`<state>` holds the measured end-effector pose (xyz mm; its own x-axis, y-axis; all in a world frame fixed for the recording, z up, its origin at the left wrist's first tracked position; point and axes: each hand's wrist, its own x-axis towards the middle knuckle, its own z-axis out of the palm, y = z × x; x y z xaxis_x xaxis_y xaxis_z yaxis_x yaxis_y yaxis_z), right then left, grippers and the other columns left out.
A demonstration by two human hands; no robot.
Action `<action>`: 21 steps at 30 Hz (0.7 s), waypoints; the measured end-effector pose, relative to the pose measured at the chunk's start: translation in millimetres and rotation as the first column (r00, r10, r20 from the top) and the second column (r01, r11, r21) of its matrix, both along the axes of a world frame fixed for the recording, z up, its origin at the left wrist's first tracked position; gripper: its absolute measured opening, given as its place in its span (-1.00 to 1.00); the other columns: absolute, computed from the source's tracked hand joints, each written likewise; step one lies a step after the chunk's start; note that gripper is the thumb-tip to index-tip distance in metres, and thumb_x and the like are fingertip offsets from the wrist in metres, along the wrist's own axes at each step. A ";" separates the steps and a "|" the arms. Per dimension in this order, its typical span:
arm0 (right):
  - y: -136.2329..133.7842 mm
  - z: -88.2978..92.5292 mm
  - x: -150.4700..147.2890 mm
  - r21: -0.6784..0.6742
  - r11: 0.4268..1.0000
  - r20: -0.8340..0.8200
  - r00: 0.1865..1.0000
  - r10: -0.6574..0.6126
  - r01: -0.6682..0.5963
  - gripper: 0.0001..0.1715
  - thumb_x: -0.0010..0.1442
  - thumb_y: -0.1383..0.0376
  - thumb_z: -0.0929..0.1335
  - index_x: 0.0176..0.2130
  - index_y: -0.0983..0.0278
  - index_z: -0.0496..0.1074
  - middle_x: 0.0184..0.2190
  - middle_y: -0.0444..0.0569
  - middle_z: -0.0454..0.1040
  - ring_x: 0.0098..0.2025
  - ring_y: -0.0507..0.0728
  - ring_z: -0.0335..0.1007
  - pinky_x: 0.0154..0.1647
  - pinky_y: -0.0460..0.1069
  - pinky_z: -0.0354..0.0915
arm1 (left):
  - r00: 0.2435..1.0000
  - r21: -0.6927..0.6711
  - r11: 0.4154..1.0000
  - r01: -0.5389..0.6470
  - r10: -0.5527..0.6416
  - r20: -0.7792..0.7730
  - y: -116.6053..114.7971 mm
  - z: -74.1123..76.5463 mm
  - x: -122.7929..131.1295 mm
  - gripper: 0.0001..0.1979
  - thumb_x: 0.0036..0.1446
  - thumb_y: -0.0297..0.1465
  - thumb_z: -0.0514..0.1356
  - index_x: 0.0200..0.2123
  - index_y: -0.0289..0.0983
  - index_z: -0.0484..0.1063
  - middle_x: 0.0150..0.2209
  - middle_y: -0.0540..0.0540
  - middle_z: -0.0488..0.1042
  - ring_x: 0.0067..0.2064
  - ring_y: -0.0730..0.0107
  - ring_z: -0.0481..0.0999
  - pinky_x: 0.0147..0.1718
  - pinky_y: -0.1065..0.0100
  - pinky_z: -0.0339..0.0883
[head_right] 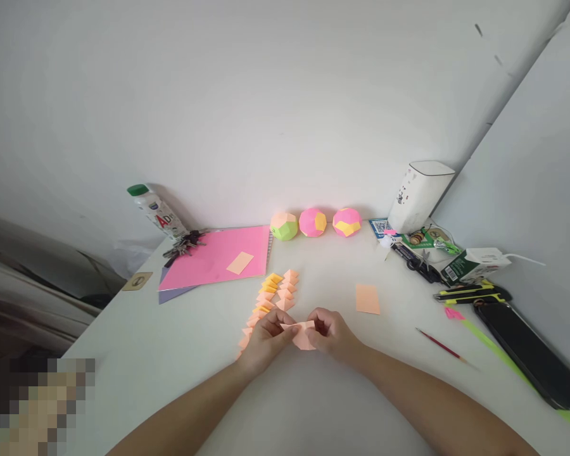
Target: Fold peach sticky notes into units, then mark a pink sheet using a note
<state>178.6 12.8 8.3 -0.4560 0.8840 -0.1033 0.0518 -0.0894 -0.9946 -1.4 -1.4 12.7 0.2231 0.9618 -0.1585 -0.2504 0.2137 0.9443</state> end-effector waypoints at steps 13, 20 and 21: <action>-1.5 2.6 -1.8 0.050 0.998 0.042 0.998 -0.042 0.039 -0.66 0.16 0.09 0.35 -0.47 0.26 0.26 -0.60 -0.23 0.12 -0.56 -0.03 0.02 -0.55 -0.10 -0.01 | 0.991 0.145 0.980 0.134 -0.131 -0.031 -6.5 -1.1 0.5 -0.75 0.01 -0.31 0.31 -0.35 -0.21 0.27 -0.44 0.06 0.39 -0.50 0.55 0.32 -0.54 0.48 0.14; -0.2 1.6 -2.3 0.037 0.999 -0.001 1.000 -0.002 0.002 -0.66 0.16 0.06 0.36 -0.41 0.28 0.30 -0.56 -0.20 0.22 -0.53 -0.01 0.09 -0.52 -0.09 0.03 | 0.992 0.281 0.953 0.110 -0.088 -0.090 -4.6 -9.3 -0.4 -0.79 0.11 -0.34 0.21 -0.16 -0.19 0.39 -0.27 -0.07 0.43 -0.25 0.35 0.44 -0.26 0.31 0.34; -0.1 0.6 -2.5 0.040 0.999 0.001 1.000 -0.006 0.006 -0.66 0.15 0.06 0.36 -0.42 0.28 0.29 -0.57 -0.21 0.21 -0.54 -0.02 0.08 -0.53 -0.10 0.02 | 0.992 0.311 0.945 0.106 -0.080 -0.094 -4.0 -10.8 -1.1 -0.78 0.11 -0.34 0.22 -0.15 -0.19 0.40 -0.27 -0.07 0.41 -0.25 0.35 0.44 -0.26 0.30 0.35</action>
<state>176.1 12.7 8.9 -0.4509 0.8900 -0.0682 0.0523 -0.0500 -0.9974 -2.5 -5.4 1.9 0.3129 0.9411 0.1281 -0.1659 -0.0786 0.9830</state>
